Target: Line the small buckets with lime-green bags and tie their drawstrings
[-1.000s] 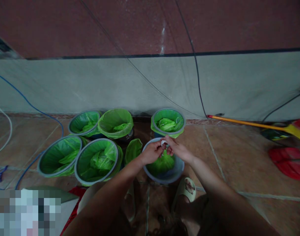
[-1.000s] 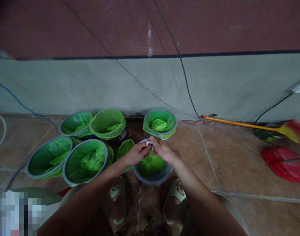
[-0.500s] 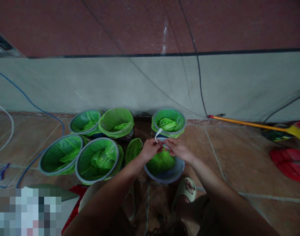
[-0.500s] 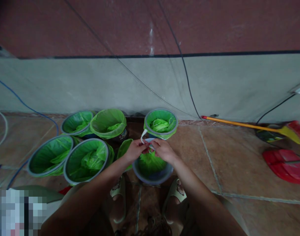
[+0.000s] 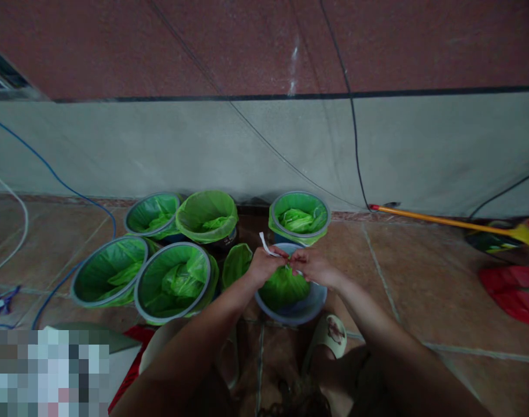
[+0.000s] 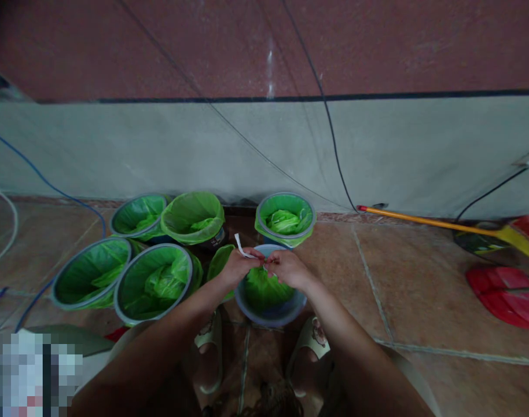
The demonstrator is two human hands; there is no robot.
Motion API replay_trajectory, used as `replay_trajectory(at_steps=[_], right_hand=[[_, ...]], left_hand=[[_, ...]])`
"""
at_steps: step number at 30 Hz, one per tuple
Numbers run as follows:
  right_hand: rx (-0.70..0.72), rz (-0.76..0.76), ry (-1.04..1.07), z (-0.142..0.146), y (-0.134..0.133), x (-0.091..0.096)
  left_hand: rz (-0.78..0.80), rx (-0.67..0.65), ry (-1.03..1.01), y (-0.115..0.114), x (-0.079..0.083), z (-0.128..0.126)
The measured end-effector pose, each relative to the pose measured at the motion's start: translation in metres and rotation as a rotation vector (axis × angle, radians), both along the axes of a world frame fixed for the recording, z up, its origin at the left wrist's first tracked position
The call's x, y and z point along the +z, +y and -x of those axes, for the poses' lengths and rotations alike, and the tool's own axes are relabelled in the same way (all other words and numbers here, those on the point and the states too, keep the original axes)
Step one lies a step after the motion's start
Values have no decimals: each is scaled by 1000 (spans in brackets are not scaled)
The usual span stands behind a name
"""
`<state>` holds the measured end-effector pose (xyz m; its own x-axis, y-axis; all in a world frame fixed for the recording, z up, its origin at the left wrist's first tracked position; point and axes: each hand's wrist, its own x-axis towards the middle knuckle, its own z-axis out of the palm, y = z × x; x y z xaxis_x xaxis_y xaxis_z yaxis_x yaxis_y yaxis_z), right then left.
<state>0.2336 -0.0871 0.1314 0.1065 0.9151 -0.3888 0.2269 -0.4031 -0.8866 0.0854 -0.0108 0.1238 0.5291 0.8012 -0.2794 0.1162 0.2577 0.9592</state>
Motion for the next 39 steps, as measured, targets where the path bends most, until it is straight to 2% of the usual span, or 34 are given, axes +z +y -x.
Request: replay_trajectory(at_steps=[7,16,21,26,32,39], right_hand=[[25,48,-9,2,1,4],[88,28,-60,0,2,-1],[56,37,-83,-1,4,0],[18,37,-66,-1,4,3],[-33,4,54,1,2,11],[-61,41,61,1,0,18]], left_hand=[[-174,-98,28,-1,-8,0],[-285,-103,140,-1,-8,0],[-331,-108,158,-2,-11,0],[-409,-114,182,-7,-5,-2],[-410,-110,199,-13,0,-2],[-389,-206,250,-2,-8,0]])
